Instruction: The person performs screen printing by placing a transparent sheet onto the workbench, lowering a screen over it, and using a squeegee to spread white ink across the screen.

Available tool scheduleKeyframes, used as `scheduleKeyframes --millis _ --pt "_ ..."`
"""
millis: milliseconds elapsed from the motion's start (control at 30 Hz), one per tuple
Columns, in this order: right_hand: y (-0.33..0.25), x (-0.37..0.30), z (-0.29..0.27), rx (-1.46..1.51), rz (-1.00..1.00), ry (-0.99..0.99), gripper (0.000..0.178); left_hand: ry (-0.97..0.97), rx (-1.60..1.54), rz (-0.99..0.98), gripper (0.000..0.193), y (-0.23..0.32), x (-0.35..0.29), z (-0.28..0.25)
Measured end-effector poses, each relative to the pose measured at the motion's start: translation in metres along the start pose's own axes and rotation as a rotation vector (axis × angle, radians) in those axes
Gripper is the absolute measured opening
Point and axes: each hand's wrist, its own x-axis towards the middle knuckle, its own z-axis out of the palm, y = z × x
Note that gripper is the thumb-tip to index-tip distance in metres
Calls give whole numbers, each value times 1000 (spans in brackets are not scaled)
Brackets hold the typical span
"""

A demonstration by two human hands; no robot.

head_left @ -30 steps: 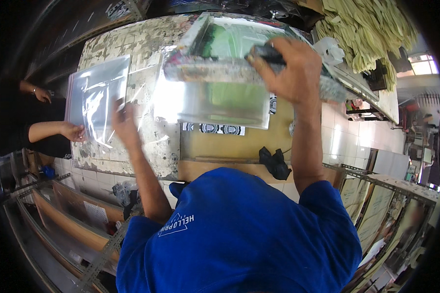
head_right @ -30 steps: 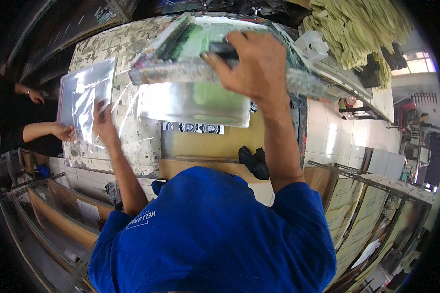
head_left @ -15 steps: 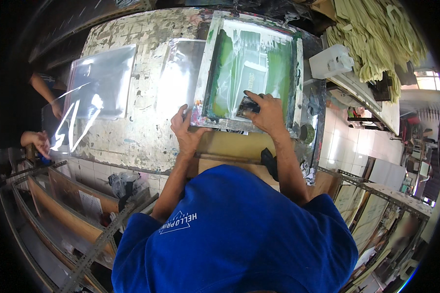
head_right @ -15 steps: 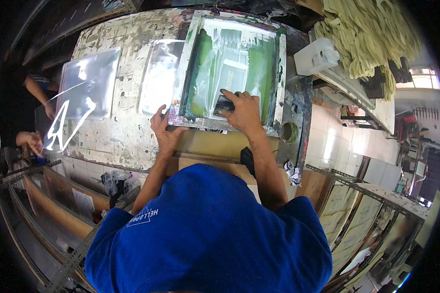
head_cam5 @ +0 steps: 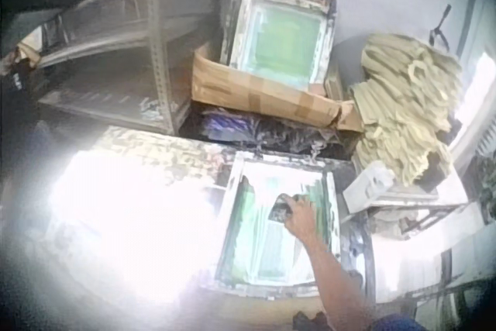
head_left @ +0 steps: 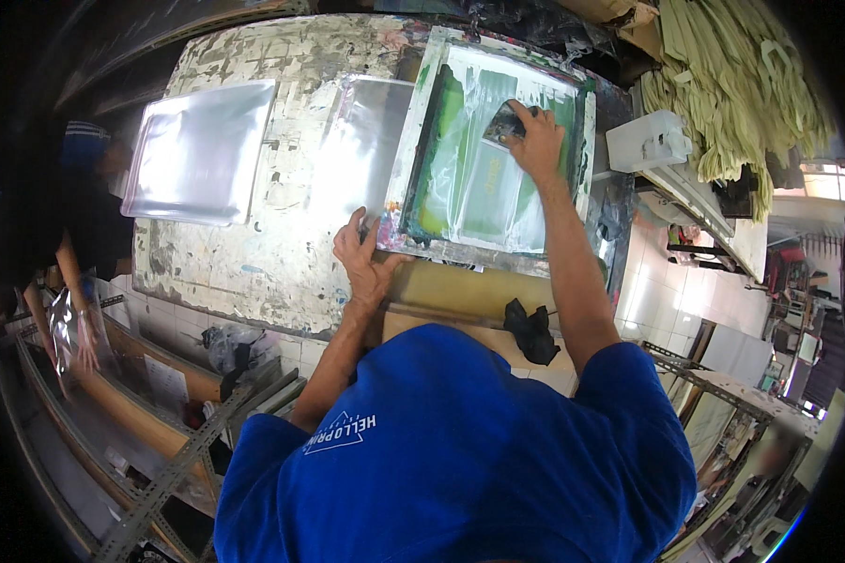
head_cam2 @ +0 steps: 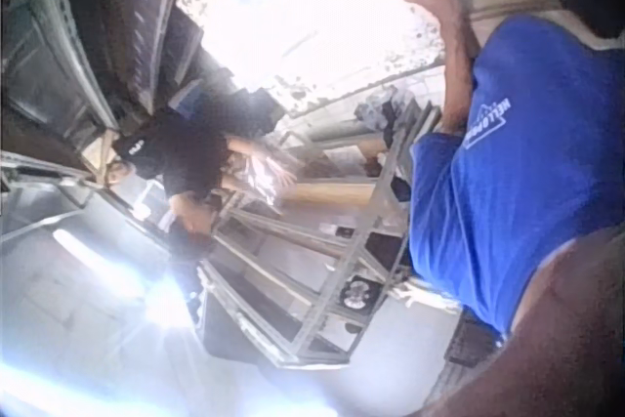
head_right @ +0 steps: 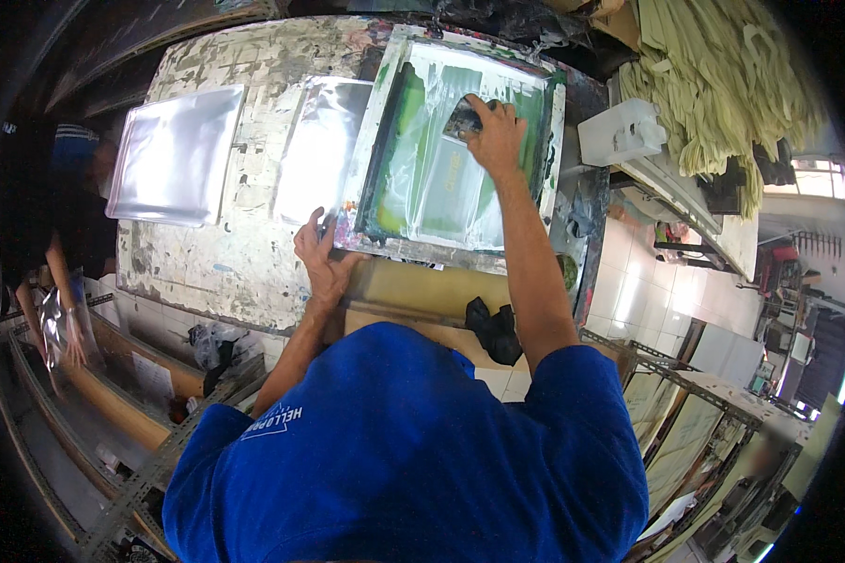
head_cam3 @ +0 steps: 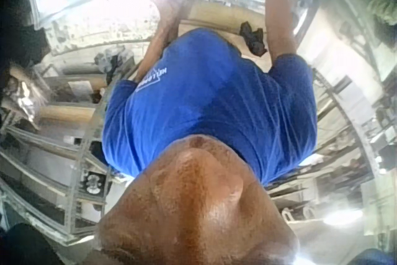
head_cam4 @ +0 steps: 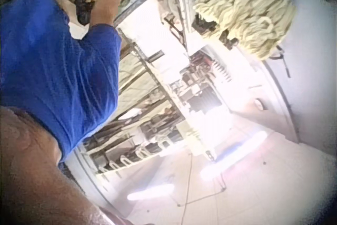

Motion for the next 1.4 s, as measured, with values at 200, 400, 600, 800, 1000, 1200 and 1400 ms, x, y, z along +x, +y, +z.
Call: scheduleKeyframes --millis 200,400,600,800,1000,1200,1400 --pt "4 16 -19 68 -74 12 45 19 -128 -31 86 -3 -4 4" --pt "-49 -56 -64 102 -78 -51 34 50 -224 -90 79 14 0 -3" --pt "-115 -95 -165 186 -182 66 34 228 -263 -38 77 63 43 -35" --pt "-111 -32 -216 84 -269 350 39 275 -436 43 59 90 110 -64" --pt "-112 32 -247 88 -334 393 33 196 583 -310 38 -14 54 -20" --pt "-129 40 -271 185 -243 357 34 201 567 -137 36 -46 33 -2" --pt "-123 45 -266 199 -191 358 33 283 648 -199 32 -28 38 -4"
